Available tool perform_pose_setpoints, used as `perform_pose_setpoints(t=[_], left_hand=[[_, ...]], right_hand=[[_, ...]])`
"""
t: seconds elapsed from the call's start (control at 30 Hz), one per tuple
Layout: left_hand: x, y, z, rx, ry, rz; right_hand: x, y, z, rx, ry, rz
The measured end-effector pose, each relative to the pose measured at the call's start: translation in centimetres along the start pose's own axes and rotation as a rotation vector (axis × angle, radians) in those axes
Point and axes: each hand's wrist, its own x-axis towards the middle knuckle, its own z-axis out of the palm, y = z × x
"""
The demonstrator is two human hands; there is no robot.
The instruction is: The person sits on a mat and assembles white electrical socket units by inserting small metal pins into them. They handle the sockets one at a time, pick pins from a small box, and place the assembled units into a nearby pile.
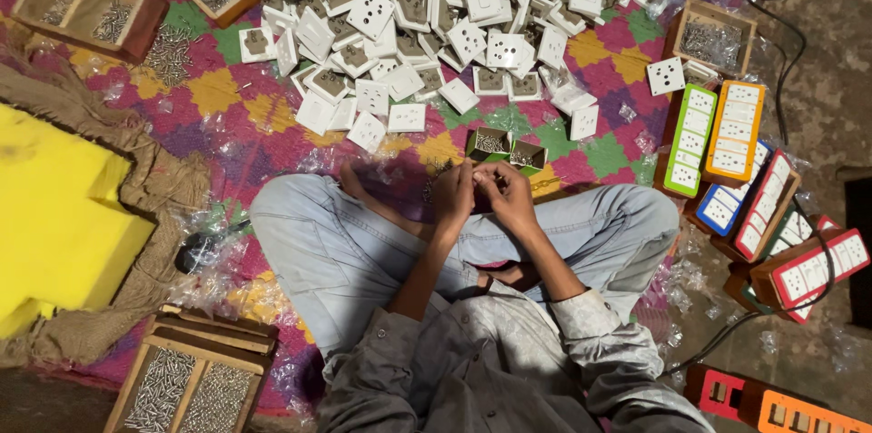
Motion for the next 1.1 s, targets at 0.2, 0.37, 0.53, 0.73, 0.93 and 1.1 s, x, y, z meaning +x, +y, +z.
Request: perform_pose_setpoints(t=[0.2,0.37,0.53,0.73,0.93,1.1], left_hand=[[-0.11,0.27,0.16,-0.112,0.035,0.056],[-0.07,0.28,-0.01,-0.076,-0.011,-0.043],[-0.08,0.01,0.17,-0.11,-0.015,-0.062],[0.05,-0.09,0.0,-0.039,0.021,0.031],[-0.15,0.09,0.13,-0.086,0.044,0.09],[-0.02,-0.32,0.0,-0.008,0.072,0.06]], right_hand=[[0.05,0.37,0.06,0.056,0.024,0.011],[-0.12,0.32,0.09,0.024,0.004,-0.012],[-0.03,0.23,0.16,0.045,0.019,0.019],[-0.17,0.31,0.14,0.052,-0.002,0.0],[0.03,0.11,0.18,0.107,0.004,0.019],[-0.09,-0.2,0.31,0.156,-0.054,0.008]])
